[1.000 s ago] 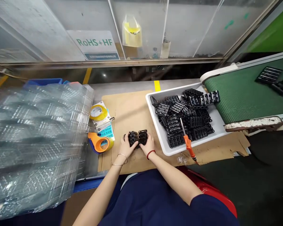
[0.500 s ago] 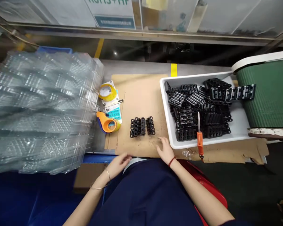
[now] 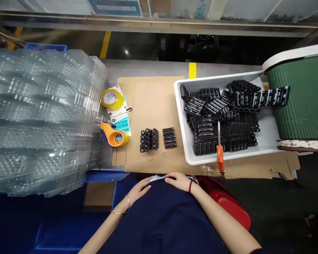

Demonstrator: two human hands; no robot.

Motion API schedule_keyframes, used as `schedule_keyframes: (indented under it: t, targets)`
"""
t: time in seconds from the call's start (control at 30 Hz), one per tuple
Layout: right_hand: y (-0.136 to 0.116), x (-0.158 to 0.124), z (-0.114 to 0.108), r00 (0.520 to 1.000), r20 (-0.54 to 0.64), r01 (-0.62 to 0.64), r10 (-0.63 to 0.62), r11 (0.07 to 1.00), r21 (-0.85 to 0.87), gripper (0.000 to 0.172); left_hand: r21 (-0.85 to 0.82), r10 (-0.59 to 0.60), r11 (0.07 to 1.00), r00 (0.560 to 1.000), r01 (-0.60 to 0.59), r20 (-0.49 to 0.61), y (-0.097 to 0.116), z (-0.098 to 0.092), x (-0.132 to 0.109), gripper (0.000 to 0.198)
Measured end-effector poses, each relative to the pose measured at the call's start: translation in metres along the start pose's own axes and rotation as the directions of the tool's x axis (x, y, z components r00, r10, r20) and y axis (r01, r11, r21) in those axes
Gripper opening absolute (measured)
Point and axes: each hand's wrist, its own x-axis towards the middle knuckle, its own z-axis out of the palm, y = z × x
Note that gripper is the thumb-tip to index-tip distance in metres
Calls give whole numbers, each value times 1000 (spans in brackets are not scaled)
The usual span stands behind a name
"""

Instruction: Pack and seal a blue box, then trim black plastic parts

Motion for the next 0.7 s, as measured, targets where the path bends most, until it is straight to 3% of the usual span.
schedule_keyframes:
  t: [0.1,0.2,0.3,0.37,0.47,0.6,0.7]
  targets:
    - [-4,2,-4,1000,21,-21,21,1000,-7,40,-131,-33,991,998,24,-60,21,4,-16,46]
    - [-14,2,-9,998,58,9,-8,1000,-3,30,-295,-91,953,993,67,-71,40,-2,-50,52]
    - [-25,-6,-13,994,103,42,-45,999,25,25,-463,-220,859,974,220,55,43,-15,-86,49]
    - [-32,-15,-17,990,135,43,-49,998,46,27,-365,-264,881,953,302,151,34,-21,-100,43]
    - [-39,-29,-25,977,207,27,-47,995,99,35,-57,-256,963,961,263,100,11,-21,-98,38]
    - [-48,-44,-39,930,362,-7,-72,977,212,51,106,-168,979,985,171,-43,-10,-7,-69,63]
    - [-54,-48,-43,890,446,-32,-99,960,278,57,219,-61,973,997,70,-50,-11,4,-43,71]
